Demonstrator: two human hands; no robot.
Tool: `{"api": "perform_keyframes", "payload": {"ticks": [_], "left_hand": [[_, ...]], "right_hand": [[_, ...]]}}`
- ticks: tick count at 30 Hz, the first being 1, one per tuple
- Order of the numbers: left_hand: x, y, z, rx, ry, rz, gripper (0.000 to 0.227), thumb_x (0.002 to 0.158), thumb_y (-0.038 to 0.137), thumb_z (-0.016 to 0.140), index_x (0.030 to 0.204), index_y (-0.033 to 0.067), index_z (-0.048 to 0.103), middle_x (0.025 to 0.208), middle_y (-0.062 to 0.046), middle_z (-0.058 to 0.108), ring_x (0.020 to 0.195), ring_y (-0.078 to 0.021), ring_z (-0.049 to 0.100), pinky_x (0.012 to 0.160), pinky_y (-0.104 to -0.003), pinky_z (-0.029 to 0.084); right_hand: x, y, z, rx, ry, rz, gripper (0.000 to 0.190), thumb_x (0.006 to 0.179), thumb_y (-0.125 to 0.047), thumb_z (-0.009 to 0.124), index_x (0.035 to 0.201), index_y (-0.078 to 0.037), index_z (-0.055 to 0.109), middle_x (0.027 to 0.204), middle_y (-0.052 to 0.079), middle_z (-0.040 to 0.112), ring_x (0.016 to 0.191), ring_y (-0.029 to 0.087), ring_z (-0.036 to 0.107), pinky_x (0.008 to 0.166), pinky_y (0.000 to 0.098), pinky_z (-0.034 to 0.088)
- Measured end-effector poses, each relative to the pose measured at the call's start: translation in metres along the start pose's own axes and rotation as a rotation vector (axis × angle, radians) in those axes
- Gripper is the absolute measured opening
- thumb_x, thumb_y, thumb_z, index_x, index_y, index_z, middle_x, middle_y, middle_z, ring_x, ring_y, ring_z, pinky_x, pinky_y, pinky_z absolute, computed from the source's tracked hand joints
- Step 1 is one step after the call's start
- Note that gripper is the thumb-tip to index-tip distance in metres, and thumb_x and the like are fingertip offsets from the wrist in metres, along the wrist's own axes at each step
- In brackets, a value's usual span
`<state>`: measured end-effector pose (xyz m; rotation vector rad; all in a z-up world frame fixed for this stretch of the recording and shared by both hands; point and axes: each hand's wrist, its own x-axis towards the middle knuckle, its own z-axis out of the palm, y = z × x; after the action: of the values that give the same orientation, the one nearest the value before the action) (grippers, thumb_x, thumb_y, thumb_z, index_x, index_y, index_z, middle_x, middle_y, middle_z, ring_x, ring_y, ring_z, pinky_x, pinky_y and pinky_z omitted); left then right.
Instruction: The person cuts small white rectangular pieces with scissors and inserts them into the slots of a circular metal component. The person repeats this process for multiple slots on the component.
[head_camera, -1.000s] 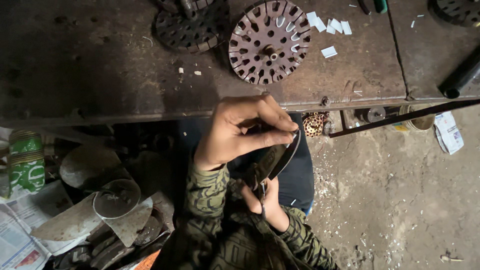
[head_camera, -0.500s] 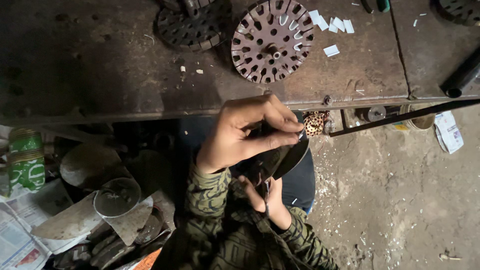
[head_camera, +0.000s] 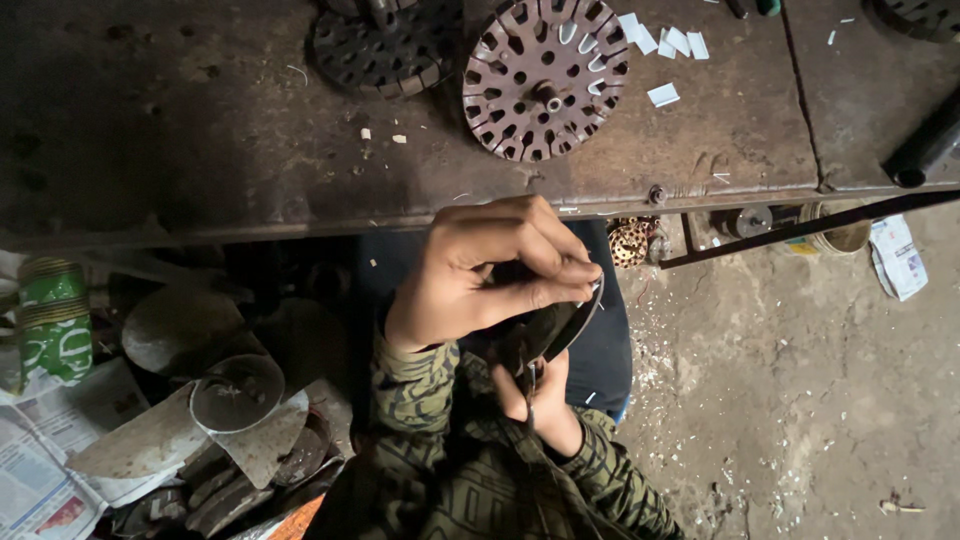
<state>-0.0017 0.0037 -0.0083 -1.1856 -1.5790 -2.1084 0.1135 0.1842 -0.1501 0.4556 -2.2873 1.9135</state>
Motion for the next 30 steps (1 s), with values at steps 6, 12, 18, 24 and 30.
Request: {"api": "perform_keyframes", "payload": {"ticks": [6, 12, 18, 24, 30], "left_hand": [[0.003, 0.001, 0.004, -0.052, -0.007, 0.002, 0.011, 0.094, 0.004, 0.081, 0.101, 0.007, 0.073, 0.107, -0.004, 0.074, 0.095, -0.0128, 0.073, 0.085, -0.027, 0.062], [-0.004, 0.002, 0.0, -0.245, 0.037, -0.087, 0.012, 0.098, 0.001, 0.077, 0.107, 0.0051, 0.07, 0.11, -0.006, 0.072, 0.099, -0.0134, 0.073, 0.086, -0.027, 0.064], [0.001, -0.003, -0.003, -0.115, 0.084, 0.018, 0.012, 0.099, -0.001, 0.076, 0.109, 0.0035, 0.07, 0.105, -0.005, 0.071, 0.091, -0.0121, 0.072, 0.08, -0.025, 0.063], [-0.013, 0.033, 0.011, 0.343, 0.682, -0.206, 0.017, 0.09, -0.005, 0.077, 0.105, -0.0021, 0.069, 0.109, -0.013, 0.071, 0.07, -0.0074, 0.057, 0.061, -0.021, 0.046], [-0.02, 0.038, 0.013, 0.269, 0.572, 0.138, 0.026, 0.097, -0.003, 0.08, 0.118, 0.0056, 0.068, 0.115, -0.006, 0.073, 0.083, -0.0088, 0.072, 0.064, -0.015, 0.058]], "right_hand": [[-0.003, 0.003, 0.009, 0.136, -0.024, 0.168, 0.033, 0.084, 0.008, 0.068, 0.114, 0.0, 0.057, 0.091, 0.001, 0.063, 0.078, 0.011, 0.061, 0.07, 0.0259, 0.05], [-0.007, 0.006, 0.004, 0.118, -0.13, 0.273, 0.032, 0.087, 0.007, 0.074, 0.112, -0.002, 0.055, 0.083, 0.0, 0.057, 0.071, 0.009, 0.055, 0.063, 0.0261, 0.047], [-0.002, 0.003, 0.009, 0.169, -0.066, 0.256, 0.03, 0.087, 0.003, 0.075, 0.105, -0.004, 0.052, 0.081, -0.002, 0.052, 0.069, 0.009, 0.054, 0.064, 0.027, 0.049], [0.024, -0.017, -0.026, -0.371, 0.008, 0.135, 0.03, 0.071, -0.004, 0.084, 0.082, -0.003, 0.056, 0.073, 0.007, 0.059, 0.065, 0.014, 0.055, 0.06, 0.0312, 0.046], [0.029, -0.027, -0.077, -0.764, -0.202, 0.009, 0.036, 0.063, -0.002, 0.076, 0.097, 0.004, 0.065, 0.094, 0.023, 0.066, 0.086, 0.045, 0.064, 0.074, 0.0432, 0.052]]}}
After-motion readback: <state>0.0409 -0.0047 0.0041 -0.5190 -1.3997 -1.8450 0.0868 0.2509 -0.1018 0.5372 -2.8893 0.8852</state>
